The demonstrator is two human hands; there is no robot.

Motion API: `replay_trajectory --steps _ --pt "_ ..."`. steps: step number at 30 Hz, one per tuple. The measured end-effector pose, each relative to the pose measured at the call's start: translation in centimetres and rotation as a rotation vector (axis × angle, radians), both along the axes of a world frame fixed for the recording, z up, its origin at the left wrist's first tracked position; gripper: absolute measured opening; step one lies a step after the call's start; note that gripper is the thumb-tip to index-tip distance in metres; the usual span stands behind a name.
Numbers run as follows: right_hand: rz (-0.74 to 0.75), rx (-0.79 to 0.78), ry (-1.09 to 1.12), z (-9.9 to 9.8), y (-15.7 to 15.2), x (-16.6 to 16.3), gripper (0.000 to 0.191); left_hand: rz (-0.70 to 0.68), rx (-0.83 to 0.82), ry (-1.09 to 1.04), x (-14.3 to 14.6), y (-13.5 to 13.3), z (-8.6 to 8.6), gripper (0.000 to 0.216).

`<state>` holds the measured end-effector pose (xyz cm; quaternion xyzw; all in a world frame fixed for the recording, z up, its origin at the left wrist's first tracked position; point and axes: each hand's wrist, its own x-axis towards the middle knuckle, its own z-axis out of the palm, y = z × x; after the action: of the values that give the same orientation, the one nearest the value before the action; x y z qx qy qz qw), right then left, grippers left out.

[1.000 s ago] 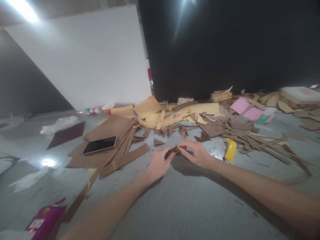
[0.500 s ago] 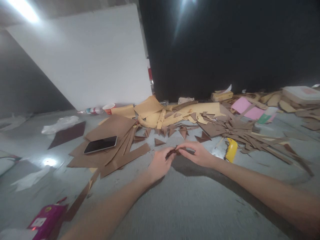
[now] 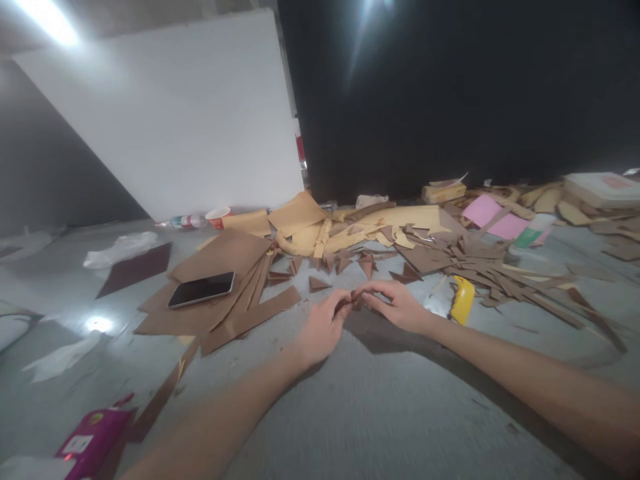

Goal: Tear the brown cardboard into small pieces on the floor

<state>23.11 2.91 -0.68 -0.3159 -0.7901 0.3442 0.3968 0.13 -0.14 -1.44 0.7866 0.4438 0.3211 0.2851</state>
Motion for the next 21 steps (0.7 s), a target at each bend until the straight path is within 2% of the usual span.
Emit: replay_trajectory --steps 7,12,16,21 --pt "-0.066 0.107 -0.019 -0.33 0.08 -0.39 0.030 -0.031 -0.031 0.006 0.01 0.04 0.19 0.013" --pt "-0.106 0.076 -0.009 -0.42 0.02 -0.49 0.027 -0.048 -0.057 -0.033 0.14 0.10 0.15 0.012" --pt "-0.079 0.157 0.011 -0.39 0.02 -0.47 0.029 -0.045 -0.098 -0.023 0.13 0.01 0.29 0.013" --pt "-0.097 0.182 -0.020 -0.62 0.02 -0.41 0.031 -0.034 -0.136 -0.046 0.09 -0.13 0.18 0.024"
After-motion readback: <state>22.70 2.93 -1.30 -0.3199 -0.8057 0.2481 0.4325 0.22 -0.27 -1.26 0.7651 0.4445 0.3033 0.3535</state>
